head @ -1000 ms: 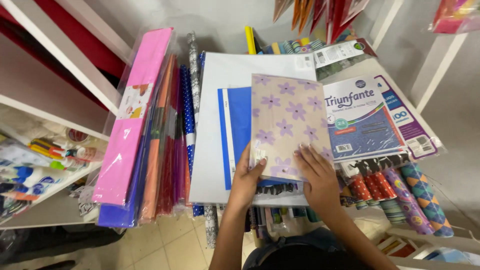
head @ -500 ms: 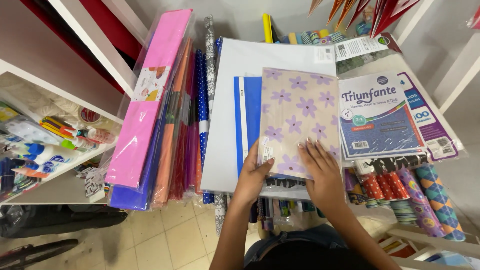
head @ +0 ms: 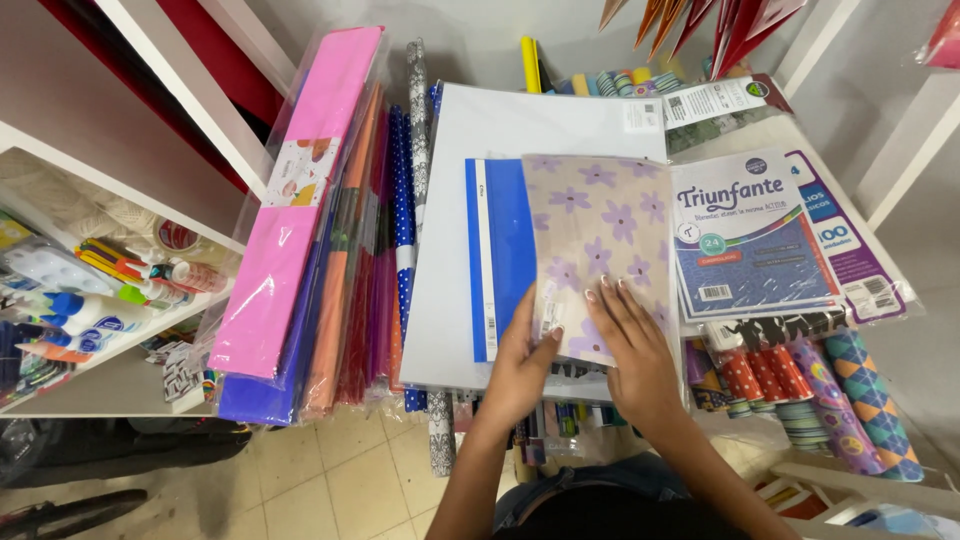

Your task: Organizing and inspecting various stationery supplies like folders, notebooks, and plastic sleeves on store shelves

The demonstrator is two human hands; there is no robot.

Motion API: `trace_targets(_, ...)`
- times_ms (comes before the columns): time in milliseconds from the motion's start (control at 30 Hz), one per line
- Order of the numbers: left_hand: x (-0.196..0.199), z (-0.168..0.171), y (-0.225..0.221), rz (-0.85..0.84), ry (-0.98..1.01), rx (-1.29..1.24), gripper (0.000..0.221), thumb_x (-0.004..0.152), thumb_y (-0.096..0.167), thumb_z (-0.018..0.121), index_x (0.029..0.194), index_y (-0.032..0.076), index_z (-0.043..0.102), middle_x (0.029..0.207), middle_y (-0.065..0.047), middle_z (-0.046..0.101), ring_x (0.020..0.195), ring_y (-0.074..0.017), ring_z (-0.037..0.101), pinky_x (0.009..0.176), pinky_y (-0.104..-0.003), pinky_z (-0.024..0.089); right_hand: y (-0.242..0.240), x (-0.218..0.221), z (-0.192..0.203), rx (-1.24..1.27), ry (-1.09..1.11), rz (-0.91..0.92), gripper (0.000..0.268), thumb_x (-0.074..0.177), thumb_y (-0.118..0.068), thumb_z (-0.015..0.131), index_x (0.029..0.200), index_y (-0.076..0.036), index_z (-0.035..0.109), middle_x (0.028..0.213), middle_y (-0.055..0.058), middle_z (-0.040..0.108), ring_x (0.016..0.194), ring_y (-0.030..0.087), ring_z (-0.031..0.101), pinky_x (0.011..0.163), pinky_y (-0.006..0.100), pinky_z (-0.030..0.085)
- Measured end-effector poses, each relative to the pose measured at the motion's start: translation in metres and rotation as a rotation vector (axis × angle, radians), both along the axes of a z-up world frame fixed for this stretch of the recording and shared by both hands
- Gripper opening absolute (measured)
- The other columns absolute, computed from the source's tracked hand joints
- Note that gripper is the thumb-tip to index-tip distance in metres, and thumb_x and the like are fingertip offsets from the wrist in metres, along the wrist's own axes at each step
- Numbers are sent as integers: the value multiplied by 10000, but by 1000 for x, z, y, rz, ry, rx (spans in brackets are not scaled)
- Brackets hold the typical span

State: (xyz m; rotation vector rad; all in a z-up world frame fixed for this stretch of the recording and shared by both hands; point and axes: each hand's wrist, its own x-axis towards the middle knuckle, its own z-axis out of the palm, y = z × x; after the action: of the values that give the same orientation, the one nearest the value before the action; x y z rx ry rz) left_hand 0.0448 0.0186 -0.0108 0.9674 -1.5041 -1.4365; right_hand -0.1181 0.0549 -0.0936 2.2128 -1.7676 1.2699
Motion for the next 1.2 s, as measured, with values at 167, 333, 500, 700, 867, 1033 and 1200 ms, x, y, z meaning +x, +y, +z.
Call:
trace_targets(167,-2,40,30,-294,-164,-478,570,1088,22,437,1624,58,245,1247,-173,572,1000,-262,561,852,-343,457,6,-11,-27,-61,-268,-18,701,1036,-441,355,1590,-16,294,1172,143,479,1002,276,504,761,399,499)
trace_targets(333,-17,43,31,-329,-363,-873,464,1109,116,553,1553,102,420,1660,-154,410,1573,-382,432,1358,-621,267,8,-1,-26,58,-596,-37,824,976,-592,331,1560,-12,294,901,54,538,741,150,509,638,333,433)
trace_targets(500,-14,16,18,-352,-665,-704,648,1055,392,475,1601,85,308,1689,-217,269,1574,-392,249,1263,-552,158,3,16,-10,198,-1228,-55,515,966,-171,592,1455,-55,478,1405,108,596,1335,197,539,1195,357,378)
trace_targets(700,-2,0,11,-332,-754,-701,614,1052,358,502,1568,55,365,1637,-250,343,1526,-412,312,1255,-556,173,-3,24,2,335,-1832,-376,583,921,-75,636,1475,-140,465,1339,58,626,1256,174,587,1020,315,479)
trace_targets(867,3,-14,6,-331,-853,-715,751,916,171,657,1590,82,340,1667,-232,281,1552,-400,238,1253,-573,136,-5,24,5,214,-1689,-86,707,907,-32,582,1571,-90,346,1511,112,528,1384,224,515,1209,360,379)
trace_targets(1033,10,-29,-1,-302,-914,-693,756,895,-93,461,1605,130,333,1661,-190,325,1530,-399,286,1223,-568,199,-9,9,1,252,-1521,-37,725,890,-96,629,1555,-58,345,1439,153,580,1271,242,582,1045,402,514)
trace_targets(1200,28,-10,-6,-221,-1062,-538,630,933,-17,584,1512,228,537,1523,-150,537,1458,-393,418,1170,-654,277,-10,-14,12,149,-1331,-203,774,913,-69,739,1562,-115,319,1329,149,486,1248,290,595,902,281,589)
